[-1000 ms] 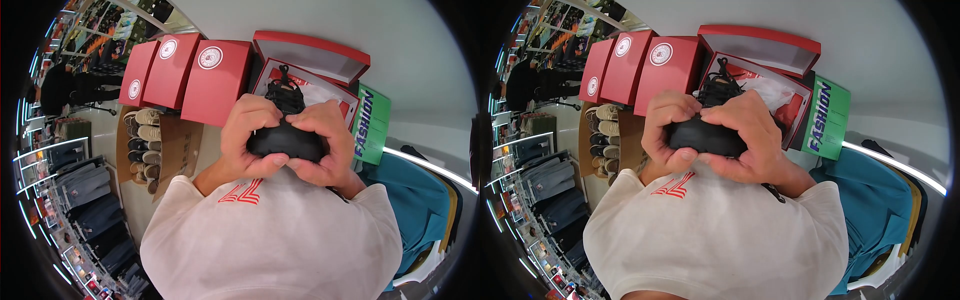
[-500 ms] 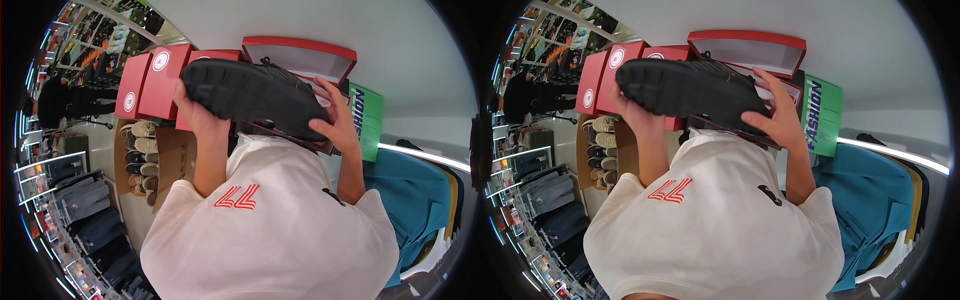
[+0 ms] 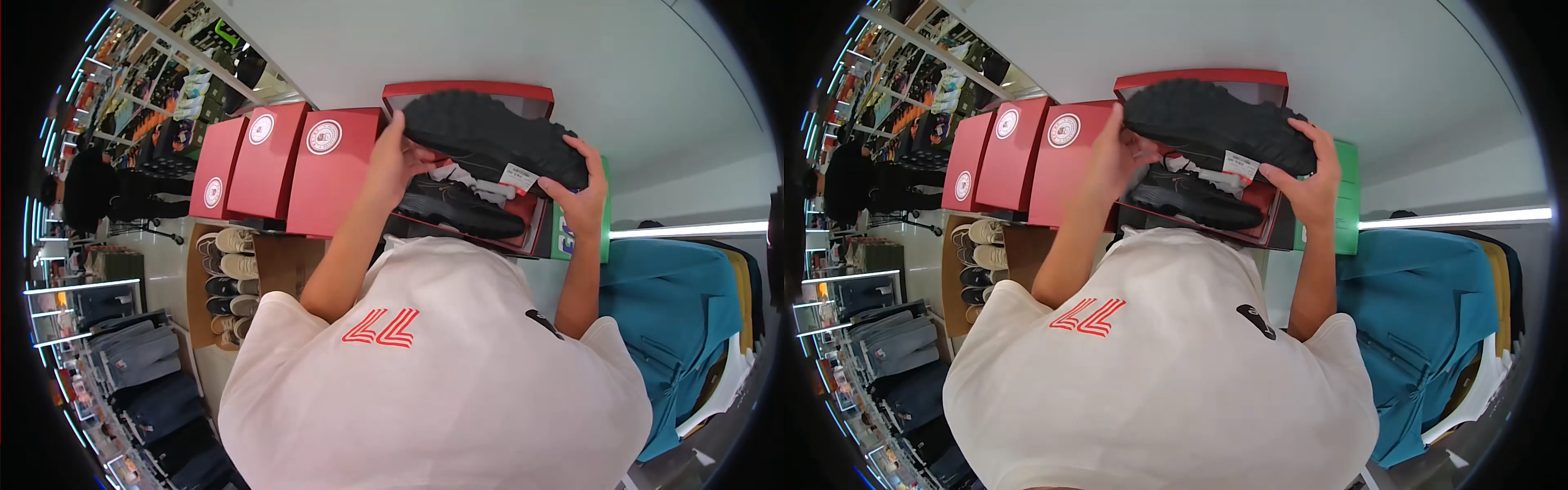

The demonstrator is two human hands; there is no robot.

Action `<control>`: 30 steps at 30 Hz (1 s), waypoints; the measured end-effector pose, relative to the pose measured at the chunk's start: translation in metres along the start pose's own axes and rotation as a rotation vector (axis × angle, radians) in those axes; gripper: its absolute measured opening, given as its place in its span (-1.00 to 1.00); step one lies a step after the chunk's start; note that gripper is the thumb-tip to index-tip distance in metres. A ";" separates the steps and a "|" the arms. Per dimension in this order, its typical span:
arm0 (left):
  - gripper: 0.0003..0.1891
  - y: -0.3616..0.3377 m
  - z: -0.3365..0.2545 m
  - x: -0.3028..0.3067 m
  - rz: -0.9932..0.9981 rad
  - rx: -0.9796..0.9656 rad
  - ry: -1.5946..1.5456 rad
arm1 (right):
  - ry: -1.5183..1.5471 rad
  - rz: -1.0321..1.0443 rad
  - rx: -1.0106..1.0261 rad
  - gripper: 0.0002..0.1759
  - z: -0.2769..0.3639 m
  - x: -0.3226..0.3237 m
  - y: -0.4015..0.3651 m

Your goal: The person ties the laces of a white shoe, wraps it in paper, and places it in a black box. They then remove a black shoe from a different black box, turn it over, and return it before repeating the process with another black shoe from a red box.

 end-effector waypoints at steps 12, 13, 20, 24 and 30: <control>0.06 0.011 0.085 0.049 0.450 -0.719 1.703 | -0.451 0.107 -0.386 -0.26 -0.070 -0.039 -0.004; 0.06 0.011 0.083 0.045 0.450 -0.719 1.703 | -0.605 0.042 -0.218 -0.28 -0.069 -0.039 -0.004; -0.07 0.009 0.092 0.047 0.445 -0.822 1.660 | -0.554 -0.119 0.118 -0.46 -0.076 -0.054 -0.017; -0.11 0.009 0.090 0.048 0.430 -0.867 1.604 | -0.648 -0.061 0.109 -0.59 -0.101 -0.072 -0.028; -0.21 0.015 0.099 0.056 0.426 -0.881 1.618 | -0.775 0.092 0.213 -0.56 -0.087 -0.074 -0.024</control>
Point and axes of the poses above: each hand's wrist, its own y-axis towards the middle knuckle, its own x-axis out of the back of the hand, z = x × y, the point moved 2 cm from there along y, towards the middle knuckle, and after that the axes turned 5 degrees about -z, right-handed, at the moved point
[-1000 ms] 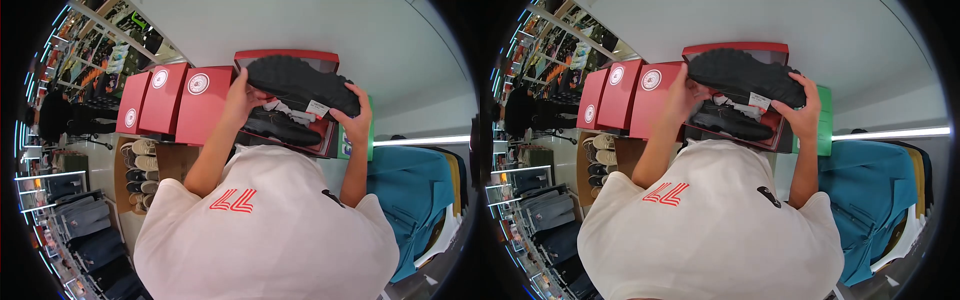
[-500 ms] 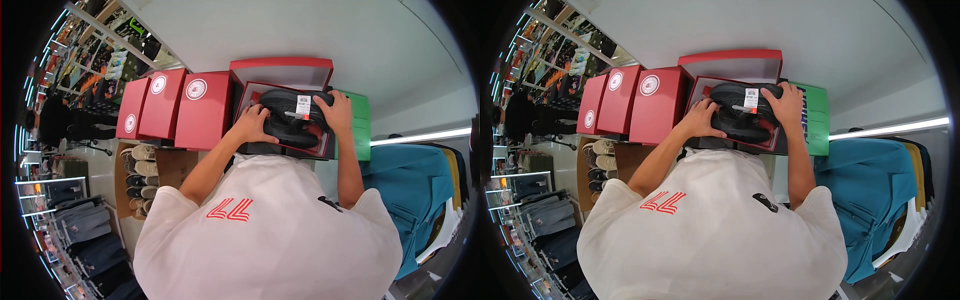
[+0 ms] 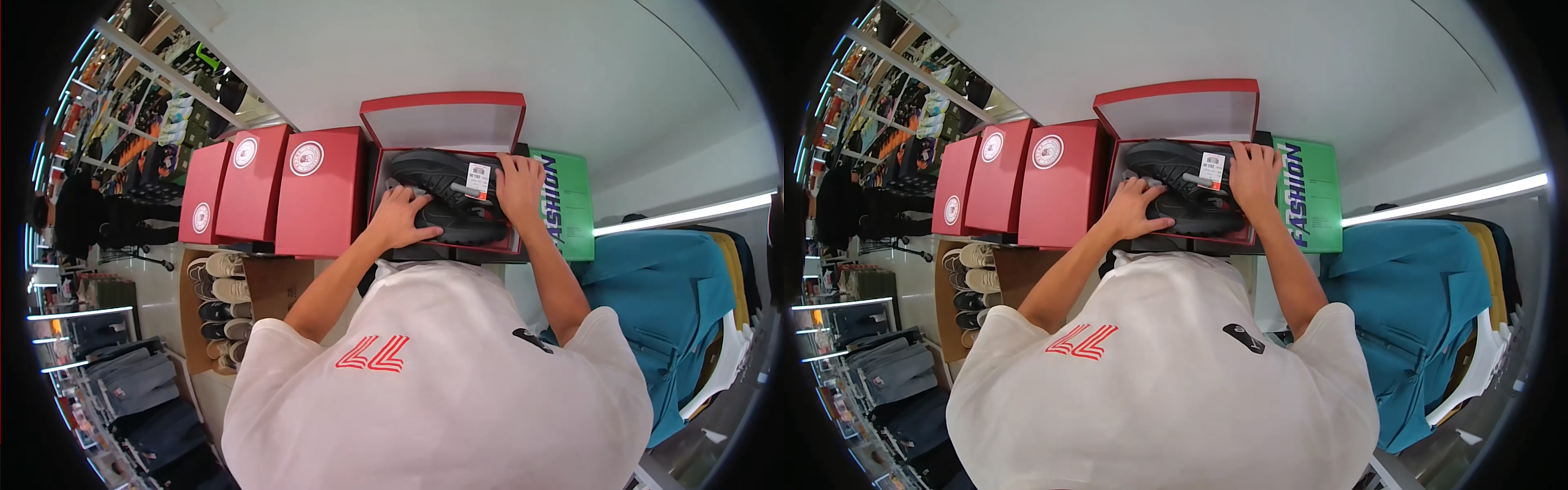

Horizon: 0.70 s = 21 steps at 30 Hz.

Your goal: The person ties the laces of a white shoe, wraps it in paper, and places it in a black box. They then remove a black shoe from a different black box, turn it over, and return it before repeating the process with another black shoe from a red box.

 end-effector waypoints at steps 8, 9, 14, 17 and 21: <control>-0.18 0.000 -0.003 0.007 0.017 -0.005 -0.069 | 0.196 0.346 0.326 -0.11 0.073 -0.002 0.008; -0.17 -0.001 -0.003 0.011 0.035 -0.004 -0.072 | 0.129 0.386 0.331 -0.10 0.076 -0.007 0.010; -0.24 -0.010 0.006 0.024 0.027 -0.050 -0.079 | 0.049 0.385 0.321 -0.03 0.069 -0.010 0.010; -0.34 -0.011 0.008 0.024 -0.048 -0.092 -0.096 | 0.054 0.365 0.322 -0.04 0.068 -0.010 0.009; -0.55 -0.003 0.009 0.015 -0.040 0.012 -0.140 | 0.105 0.346 0.316 -0.09 0.066 -0.010 0.008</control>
Point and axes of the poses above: each hand's wrist, its own y-axis towards the middle knuckle, its own x-axis out of the back of the hand, z = x × y, the point moved 2 cm from there along y, towards the middle knuckle, and after that the axes turned 5 degrees about -z, right-handed, at the moved point
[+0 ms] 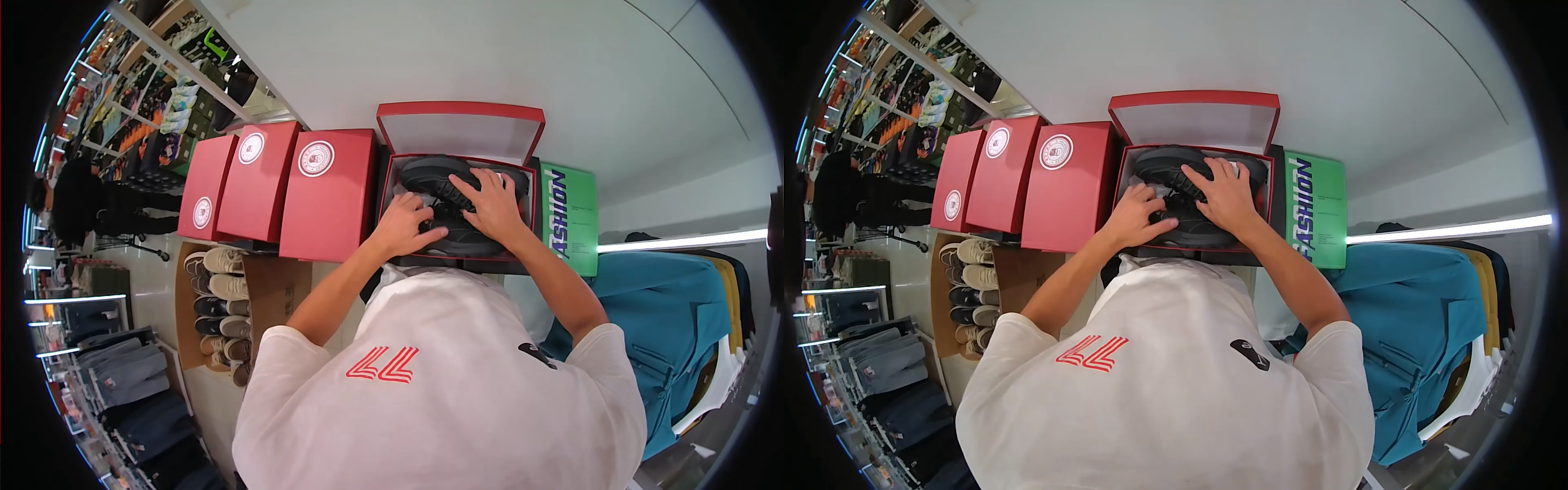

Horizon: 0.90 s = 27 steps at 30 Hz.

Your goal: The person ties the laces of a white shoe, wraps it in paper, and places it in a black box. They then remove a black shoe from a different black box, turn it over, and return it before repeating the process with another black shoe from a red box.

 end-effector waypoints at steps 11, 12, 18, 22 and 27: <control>-0.52 0.035 0.014 -0.051 0.324 0.288 -0.027 | 0.092 -0.136 -0.041 -0.22 -0.007 -0.015 -0.006; -0.52 0.034 0.015 -0.050 0.325 0.285 -0.024 | 0.081 -0.128 -0.048 -0.22 -0.006 -0.013 -0.003; -0.62 0.018 0.021 -0.046 0.206 0.175 -0.105 | 0.112 -0.045 -0.077 -0.20 -0.001 -0.002 0.002; -0.82 0.011 0.015 -0.026 0.186 0.063 -0.177 | 0.122 -0.029 -0.063 -0.20 -0.005 0.000 0.002; -0.85 0.011 0.007 -0.034 0.156 0.063 -0.191 | 0.092 -0.004 0.017 -0.20 -0.002 -0.003 0.000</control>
Point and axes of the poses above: each hand's wrist, its own y-axis towards the middle knuckle, its own x-axis out of the back of the hand, z = x × y, the point moved 2 cm from there along y, towards the middle knuckle, and after that the axes turned 5 degrees about -z, right-handed, at the moved point
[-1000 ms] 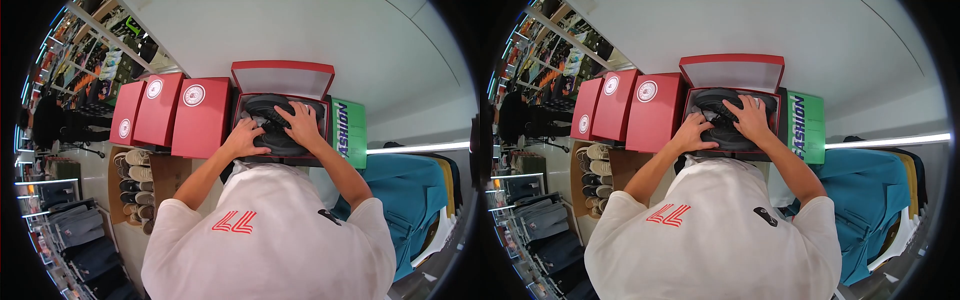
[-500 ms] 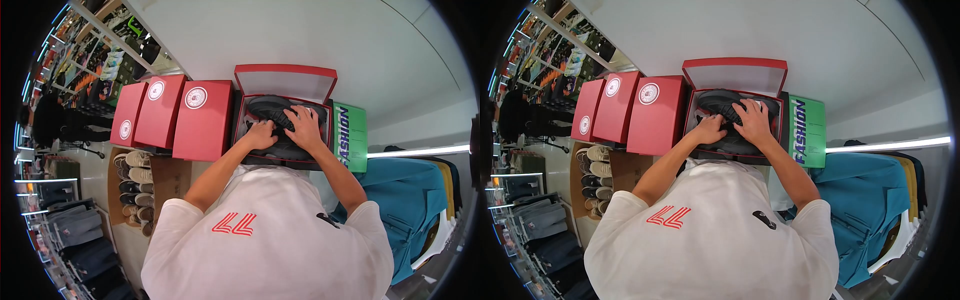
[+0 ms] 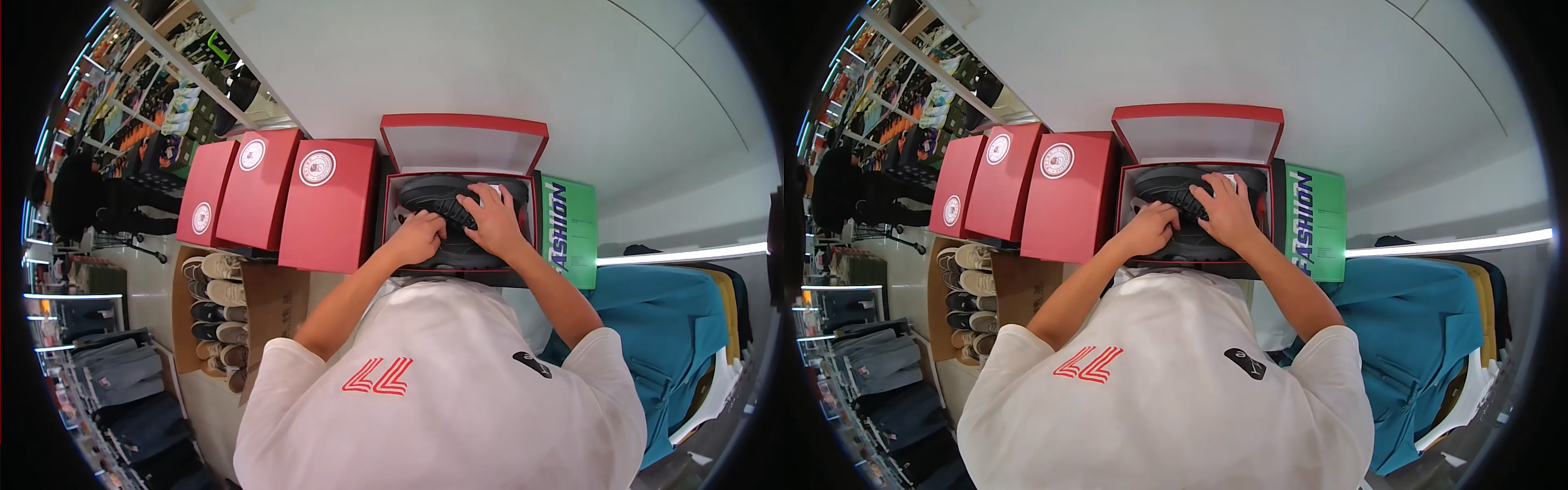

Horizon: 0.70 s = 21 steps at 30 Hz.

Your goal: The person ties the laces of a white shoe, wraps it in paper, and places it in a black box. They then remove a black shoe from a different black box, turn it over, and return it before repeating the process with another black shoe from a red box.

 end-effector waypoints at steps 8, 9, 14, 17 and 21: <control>-0.76 0.003 -0.002 -0.002 0.031 0.141 -0.125 | -0.006 -0.002 -0.021 -0.19 0.000 -0.003 0.003; -0.76 0.003 -0.001 -0.004 0.030 0.138 -0.124 | 0.002 0.011 -0.032 -0.19 0.001 -0.003 0.002; -0.57 0.002 -0.009 -0.007 -0.043 0.099 -0.122 | 0.009 0.016 -0.052 -0.19 0.001 -0.001 -0.001; -0.50 -0.003 -0.011 -0.014 0.003 0.040 0.013 | -0.008 0.054 -0.035 -0.19 0.000 0.003 -0.002; -0.52 -0.010 -0.011 -0.015 0.029 0.031 0.055 | -0.047 0.114 0.008 -0.18 0.001 0.008 -0.008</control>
Point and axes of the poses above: each hand's wrist, its own y-axis towards the middle knuckle, its own x-axis out of the back of the hand, z = x × y, the point moved 2 cm from there along y, towards the middle knuckle, and after that the axes turned 5 degrees about -z, right-handed, at the moved point
